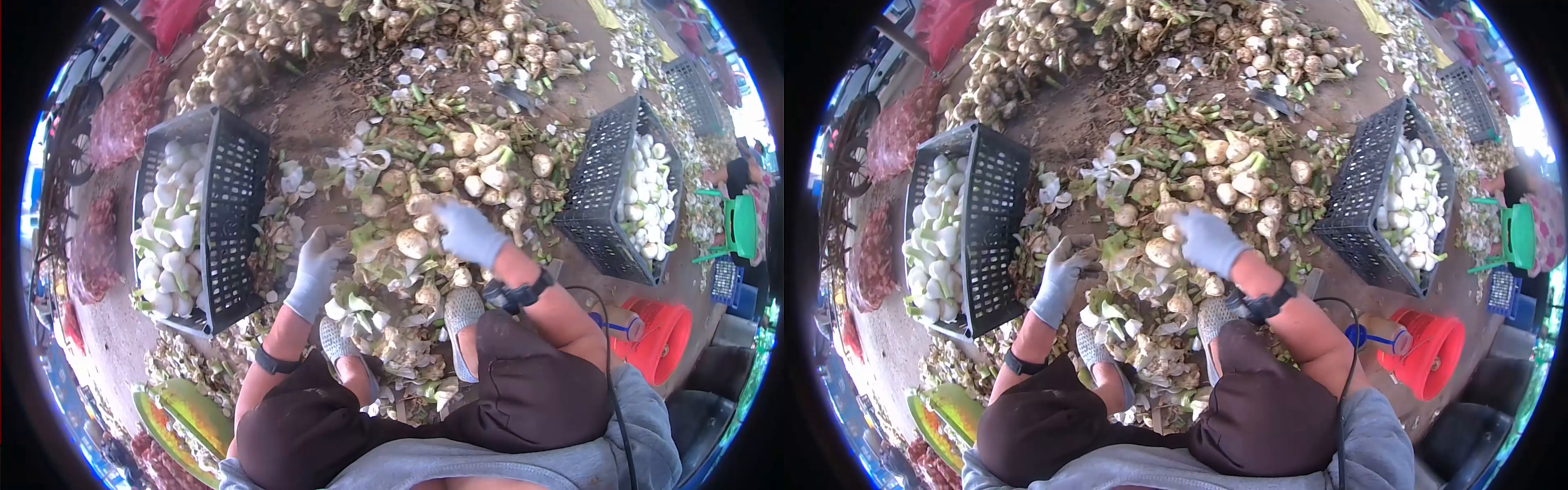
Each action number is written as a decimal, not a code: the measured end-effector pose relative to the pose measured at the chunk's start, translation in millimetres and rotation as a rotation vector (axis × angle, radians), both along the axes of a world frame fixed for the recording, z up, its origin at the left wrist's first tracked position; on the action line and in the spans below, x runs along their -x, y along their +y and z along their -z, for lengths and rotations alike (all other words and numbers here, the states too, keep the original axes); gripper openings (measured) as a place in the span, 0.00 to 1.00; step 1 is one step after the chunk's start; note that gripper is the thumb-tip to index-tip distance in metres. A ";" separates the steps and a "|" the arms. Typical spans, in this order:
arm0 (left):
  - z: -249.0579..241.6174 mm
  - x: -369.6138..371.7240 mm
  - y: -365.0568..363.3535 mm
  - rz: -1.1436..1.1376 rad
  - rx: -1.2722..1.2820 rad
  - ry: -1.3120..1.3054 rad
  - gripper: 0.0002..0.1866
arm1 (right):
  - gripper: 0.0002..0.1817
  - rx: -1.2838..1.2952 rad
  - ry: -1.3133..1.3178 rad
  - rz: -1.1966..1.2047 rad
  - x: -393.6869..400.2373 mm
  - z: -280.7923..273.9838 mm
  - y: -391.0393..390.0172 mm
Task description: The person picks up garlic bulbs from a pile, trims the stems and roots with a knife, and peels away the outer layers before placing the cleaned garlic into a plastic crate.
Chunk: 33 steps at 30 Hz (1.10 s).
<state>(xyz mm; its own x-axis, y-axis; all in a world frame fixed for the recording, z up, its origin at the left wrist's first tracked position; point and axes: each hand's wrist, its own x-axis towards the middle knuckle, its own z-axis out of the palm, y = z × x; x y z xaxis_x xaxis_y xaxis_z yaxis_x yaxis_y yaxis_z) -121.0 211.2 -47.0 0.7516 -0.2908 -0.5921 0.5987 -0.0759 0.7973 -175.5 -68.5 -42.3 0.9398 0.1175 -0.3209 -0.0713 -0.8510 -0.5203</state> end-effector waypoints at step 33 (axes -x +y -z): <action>-32.2 5.6 15.7 0.049 -0.495 -1.096 0.32 | 0.21 -1.391 0.320 0.316 -41.4 -1.0 119.7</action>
<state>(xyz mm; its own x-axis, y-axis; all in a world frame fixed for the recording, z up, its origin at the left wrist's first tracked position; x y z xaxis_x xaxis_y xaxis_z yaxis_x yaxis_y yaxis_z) -126.6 226.9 -14.8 0.9194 -0.2552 0.2991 -0.3914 -0.5211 0.7585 -134.1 51.1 -41.4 0.8967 0.3071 -0.3187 -0.4237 0.3873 -0.8188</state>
